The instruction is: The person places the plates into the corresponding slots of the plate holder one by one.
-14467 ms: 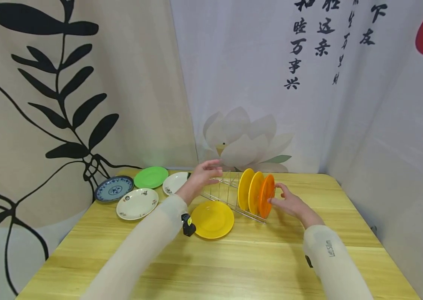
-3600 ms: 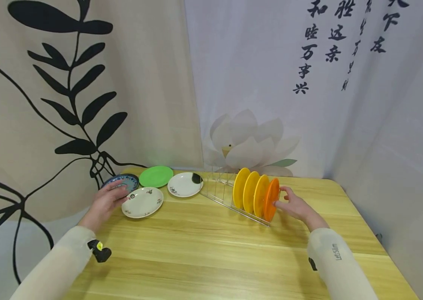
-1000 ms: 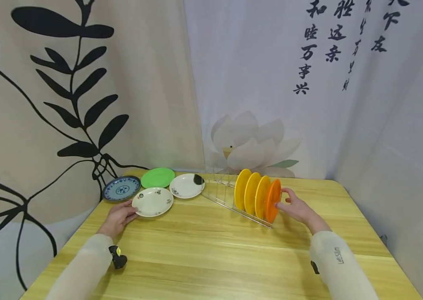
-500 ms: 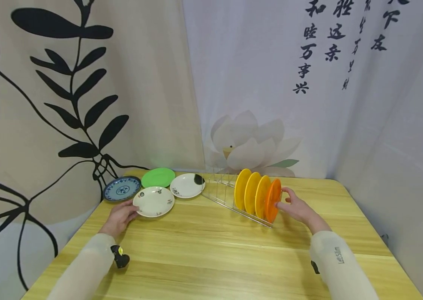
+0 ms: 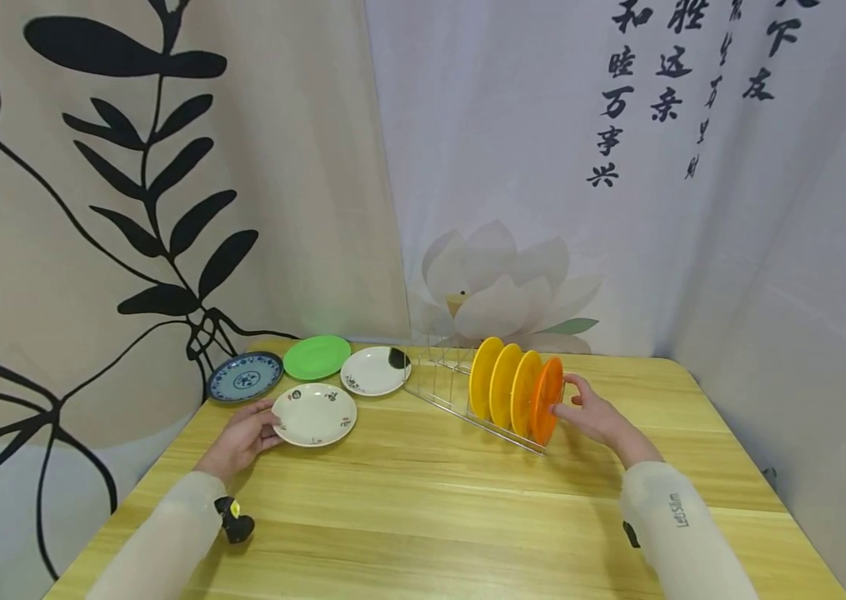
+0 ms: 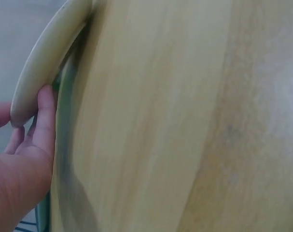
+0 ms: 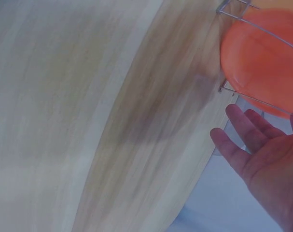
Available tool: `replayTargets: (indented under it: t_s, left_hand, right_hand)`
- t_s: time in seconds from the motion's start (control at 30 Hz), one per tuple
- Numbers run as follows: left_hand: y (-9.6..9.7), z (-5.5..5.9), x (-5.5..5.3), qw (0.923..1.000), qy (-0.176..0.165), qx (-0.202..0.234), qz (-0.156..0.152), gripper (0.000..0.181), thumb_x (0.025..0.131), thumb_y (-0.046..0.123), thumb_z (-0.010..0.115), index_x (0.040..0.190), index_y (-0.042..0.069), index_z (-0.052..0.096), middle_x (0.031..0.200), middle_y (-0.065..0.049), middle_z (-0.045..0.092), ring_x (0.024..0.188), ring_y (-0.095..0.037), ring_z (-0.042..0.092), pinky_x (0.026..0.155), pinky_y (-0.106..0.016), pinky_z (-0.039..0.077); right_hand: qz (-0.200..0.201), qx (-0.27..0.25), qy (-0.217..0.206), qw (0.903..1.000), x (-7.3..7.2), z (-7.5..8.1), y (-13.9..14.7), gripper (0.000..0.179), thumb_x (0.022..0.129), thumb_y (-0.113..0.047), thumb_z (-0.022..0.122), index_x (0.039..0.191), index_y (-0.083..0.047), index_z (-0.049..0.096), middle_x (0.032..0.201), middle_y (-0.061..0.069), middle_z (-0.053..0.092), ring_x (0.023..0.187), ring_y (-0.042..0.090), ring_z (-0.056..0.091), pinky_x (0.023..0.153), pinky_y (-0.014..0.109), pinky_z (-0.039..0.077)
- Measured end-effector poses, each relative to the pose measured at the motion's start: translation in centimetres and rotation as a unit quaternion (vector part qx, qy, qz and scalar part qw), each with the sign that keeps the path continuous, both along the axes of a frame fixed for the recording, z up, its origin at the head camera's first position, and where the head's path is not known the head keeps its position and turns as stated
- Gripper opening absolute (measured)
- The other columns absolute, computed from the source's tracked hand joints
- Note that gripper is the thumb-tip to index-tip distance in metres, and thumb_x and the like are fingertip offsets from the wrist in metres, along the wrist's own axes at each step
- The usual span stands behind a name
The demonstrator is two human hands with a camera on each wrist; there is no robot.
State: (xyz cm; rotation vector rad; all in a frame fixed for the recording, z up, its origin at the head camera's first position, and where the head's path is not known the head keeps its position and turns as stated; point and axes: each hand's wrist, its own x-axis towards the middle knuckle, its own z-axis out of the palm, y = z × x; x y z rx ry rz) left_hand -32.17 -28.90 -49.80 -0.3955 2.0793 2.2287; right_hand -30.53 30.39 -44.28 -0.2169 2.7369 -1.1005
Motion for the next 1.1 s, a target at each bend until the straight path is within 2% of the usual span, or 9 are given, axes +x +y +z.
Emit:
replayTargets:
  t_s: [0.17, 0.37, 0.53, 0.73, 0.9, 1.1]
  left_hand:
    - [-0.2, 0.9, 0.6, 0.9991, 0.014, 0.028, -0.029, 0.061, 0.098, -0.001, 0.05, 0.153, -0.003, 0.023, 0.118, -0.016, 0.059, 0.086, -0.015, 0.066, 0.08, -0.031, 0.058]
    - [-0.5, 2.1, 1.2, 0.9984, 0.019, 0.039, -0.035, 0.064, 0.098, 0.003, 0.053, 0.155, 0.002, 0.023, 0.108, -0.006, 0.061, 0.085, -0.013, 0.066, 0.083, -0.032, 0.058]
    - [-0.9, 2.9, 1.5, 0.9974, 0.027, 0.058, -0.034, 0.065, 0.099, 0.004, 0.055, 0.155, 0.003, 0.022, 0.111, -0.004, 0.06, 0.085, -0.013, 0.068, 0.081, -0.031, 0.058]
    - [-1.1, 4.0, 1.6, 0.9968, 0.04, 0.06, -0.035, 0.063, 0.1, 0.005, 0.056, 0.155, 0.004, 0.025, 0.113, -0.003, 0.059, 0.087, -0.012, 0.068, 0.083, -0.029, 0.058]
    - [-0.8, 5.3, 1.4, 0.9944, 0.046, 0.092, -0.027, 0.063, 0.099, 0.004, 0.057, 0.154, 0.006, 0.026, 0.116, -0.006, 0.057, 0.091, -0.015, 0.068, 0.087, -0.031, 0.057]
    - [0.0, 6.9, 1.1, 0.9924, 0.068, 0.098, -0.031, 0.063, 0.1, 0.004, 0.056, 0.154, 0.005, 0.025, 0.108, -0.004, 0.064, 0.092, -0.014, 0.068, 0.086, -0.032, 0.057]
  right_hand:
    - [-0.002, -0.003, -0.002, 1.0, 0.0, 0.0, 0.1, 0.081, 0.098, -0.046, 0.054, 0.155, -0.004, 0.013, 0.144, 0.042, 0.034, 0.128, 0.058, 0.039, 0.099, 0.07, 0.037]
    - [-0.005, -0.007, -0.005, 0.9999, 0.0, -0.1, 0.1, 0.081, 0.098, -0.046, 0.054, 0.155, -0.006, 0.012, 0.144, 0.042, 0.033, 0.129, 0.057, 0.038, 0.1, 0.069, 0.038]
    - [-0.007, -0.004, -0.008, 0.9999, -0.1, -0.1, 0.0, 0.083, 0.098, -0.048, 0.054, 0.156, -0.006, 0.013, 0.145, 0.041, 0.033, 0.128, 0.057, 0.039, 0.099, 0.069, 0.039]
    - [-0.006, 0.0, -0.009, 0.9999, -0.1, -0.1, -0.1, 0.083, 0.097, -0.05, 0.054, 0.156, -0.007, 0.013, 0.145, 0.04, 0.034, 0.128, 0.057, 0.04, 0.099, 0.068, 0.04]
    - [-0.007, 0.002, -0.011, 0.9999, 0.0, -0.1, -0.1, 0.085, 0.097, -0.053, 0.053, 0.156, -0.008, 0.012, 0.146, 0.04, 0.033, 0.128, 0.057, 0.04, 0.099, 0.068, 0.039]
    - [-0.007, 0.006, -0.006, 0.9999, 0.0, -0.2, -0.1, 0.087, 0.097, -0.055, 0.052, 0.157, -0.008, 0.011, 0.146, 0.039, 0.033, 0.128, 0.057, 0.039, 0.099, 0.069, 0.038]
